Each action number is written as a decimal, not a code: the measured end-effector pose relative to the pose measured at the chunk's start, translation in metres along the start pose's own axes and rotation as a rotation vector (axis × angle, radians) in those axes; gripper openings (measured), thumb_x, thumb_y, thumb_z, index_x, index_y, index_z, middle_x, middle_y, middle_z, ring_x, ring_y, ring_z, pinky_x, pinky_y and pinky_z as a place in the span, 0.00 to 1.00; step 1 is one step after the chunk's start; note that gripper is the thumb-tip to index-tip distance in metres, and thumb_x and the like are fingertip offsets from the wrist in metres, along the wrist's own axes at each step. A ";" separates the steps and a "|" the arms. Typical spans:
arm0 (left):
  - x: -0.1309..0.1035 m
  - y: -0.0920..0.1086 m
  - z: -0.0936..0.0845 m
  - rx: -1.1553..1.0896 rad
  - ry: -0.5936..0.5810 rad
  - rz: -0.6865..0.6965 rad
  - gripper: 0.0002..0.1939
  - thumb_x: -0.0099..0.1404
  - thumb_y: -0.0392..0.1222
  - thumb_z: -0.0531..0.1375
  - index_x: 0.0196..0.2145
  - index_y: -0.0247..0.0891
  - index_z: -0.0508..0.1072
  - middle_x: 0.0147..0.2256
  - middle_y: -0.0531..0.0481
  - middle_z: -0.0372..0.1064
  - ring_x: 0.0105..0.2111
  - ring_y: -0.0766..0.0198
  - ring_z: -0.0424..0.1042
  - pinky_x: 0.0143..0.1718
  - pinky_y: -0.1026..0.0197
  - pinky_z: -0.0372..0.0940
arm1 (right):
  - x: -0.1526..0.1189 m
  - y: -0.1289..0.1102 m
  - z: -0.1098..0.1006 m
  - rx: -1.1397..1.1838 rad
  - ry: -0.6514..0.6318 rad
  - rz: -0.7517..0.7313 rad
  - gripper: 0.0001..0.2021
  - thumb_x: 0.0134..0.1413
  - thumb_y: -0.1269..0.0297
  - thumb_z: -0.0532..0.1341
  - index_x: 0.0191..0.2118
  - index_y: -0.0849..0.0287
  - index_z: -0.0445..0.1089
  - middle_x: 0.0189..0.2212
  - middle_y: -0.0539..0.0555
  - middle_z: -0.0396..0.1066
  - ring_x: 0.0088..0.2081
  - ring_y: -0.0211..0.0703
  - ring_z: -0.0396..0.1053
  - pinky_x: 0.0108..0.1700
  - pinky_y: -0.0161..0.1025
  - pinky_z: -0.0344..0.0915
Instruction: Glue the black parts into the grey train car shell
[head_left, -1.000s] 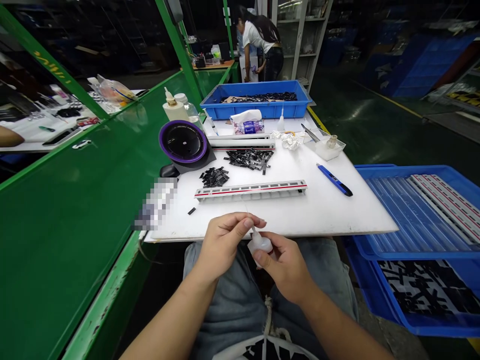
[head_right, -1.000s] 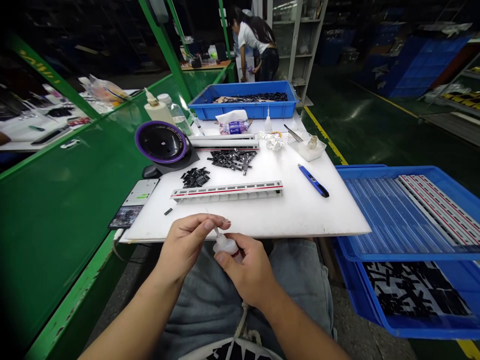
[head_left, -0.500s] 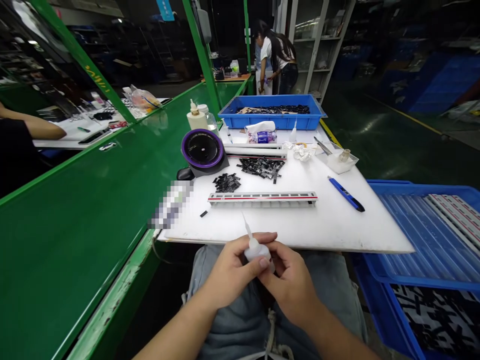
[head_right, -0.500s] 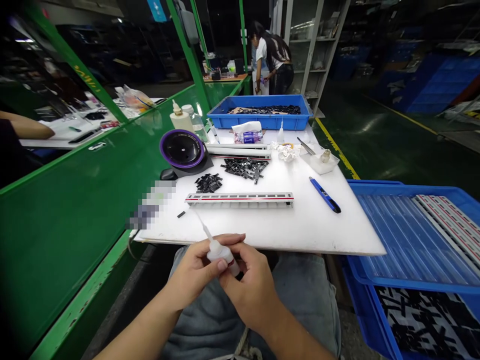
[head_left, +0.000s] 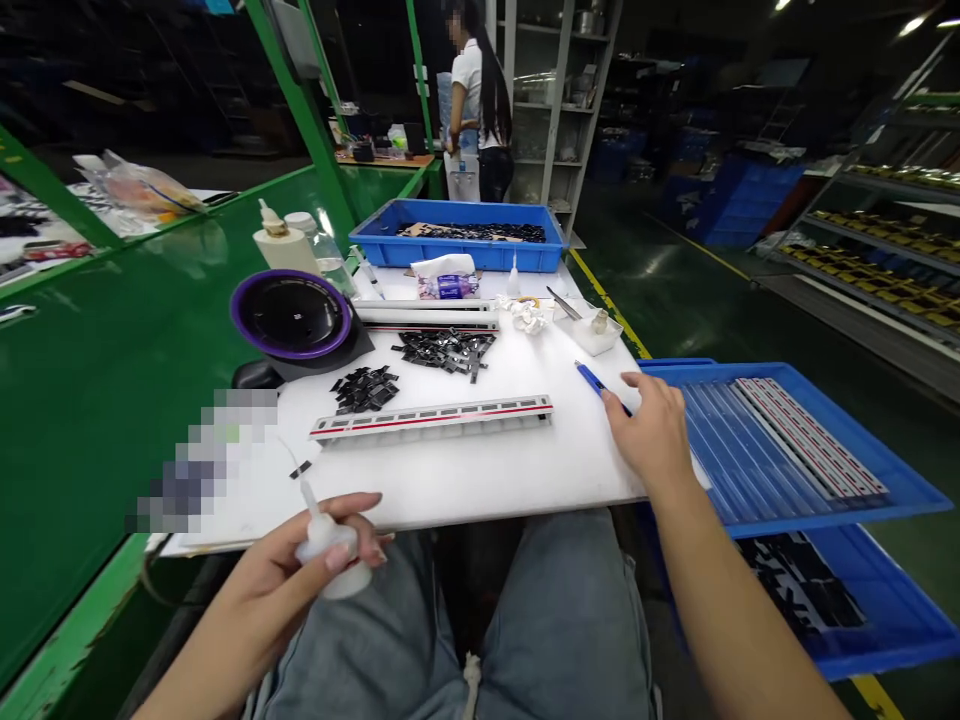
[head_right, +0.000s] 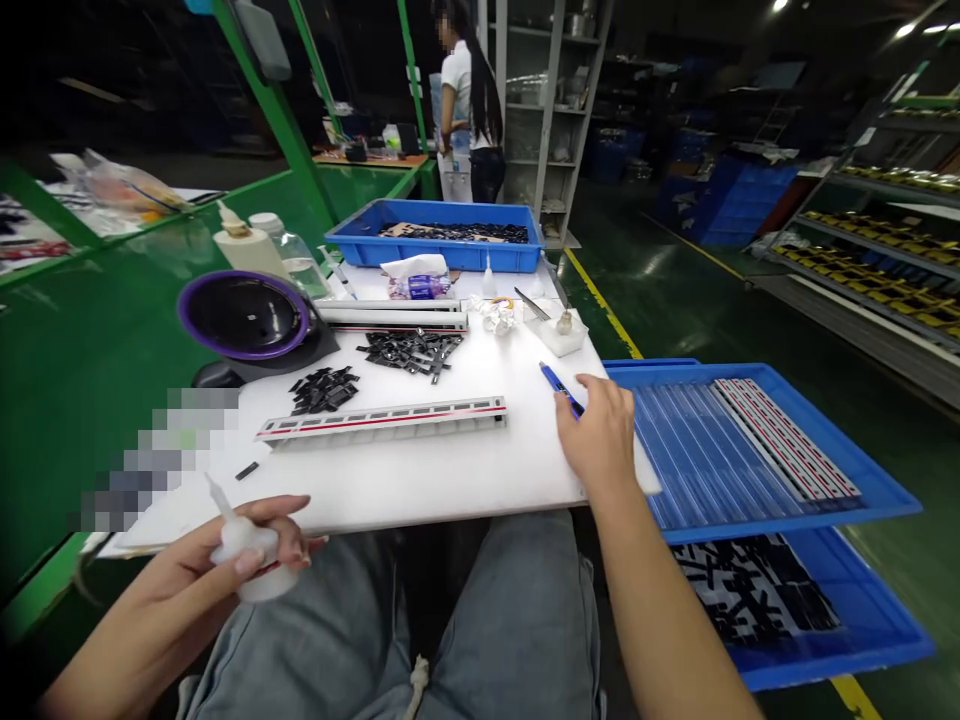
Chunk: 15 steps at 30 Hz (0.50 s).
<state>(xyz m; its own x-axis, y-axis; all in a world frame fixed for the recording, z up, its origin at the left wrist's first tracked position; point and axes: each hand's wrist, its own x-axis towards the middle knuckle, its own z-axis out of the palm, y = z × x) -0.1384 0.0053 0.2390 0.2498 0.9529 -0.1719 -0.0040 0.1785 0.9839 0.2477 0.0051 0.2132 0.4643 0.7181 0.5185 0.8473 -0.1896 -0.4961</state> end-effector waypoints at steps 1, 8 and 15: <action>-0.006 0.000 -0.006 0.006 0.049 -0.007 0.21 0.57 0.48 0.69 0.47 0.38 0.79 0.29 0.46 0.75 0.33 0.57 0.75 0.44 0.57 0.72 | 0.008 0.012 0.008 -0.075 -0.044 0.017 0.22 0.57 0.55 0.59 0.52 0.64 0.69 0.47 0.66 0.71 0.51 0.61 0.64 0.57 0.59 0.60; -0.086 -0.015 -0.047 -0.196 0.352 0.083 0.24 0.63 0.59 0.60 0.41 0.32 0.77 0.21 0.50 0.70 0.23 0.61 0.70 0.32 0.57 0.70 | 0.019 0.052 0.031 -0.366 -0.272 -0.114 0.26 0.61 0.60 0.47 0.54 0.73 0.71 0.43 0.72 0.71 0.50 0.65 0.67 0.54 0.57 0.60; -0.127 -0.048 -0.079 -0.257 0.551 0.095 0.26 0.60 0.63 0.62 0.35 0.32 0.76 0.22 0.47 0.73 0.22 0.60 0.72 0.26 0.59 0.68 | -0.024 0.034 -0.011 -0.071 -0.125 0.019 0.25 0.63 0.56 0.44 0.52 0.62 0.72 0.46 0.74 0.68 0.56 0.68 0.63 0.49 0.59 0.60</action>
<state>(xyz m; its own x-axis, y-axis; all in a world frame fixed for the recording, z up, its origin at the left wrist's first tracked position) -0.2466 -0.1052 0.2094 -0.3005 0.9418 -0.1509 -0.2522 0.0741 0.9648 0.2685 -0.0254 0.1913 0.4484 0.7909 0.4166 0.8569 -0.2478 -0.4519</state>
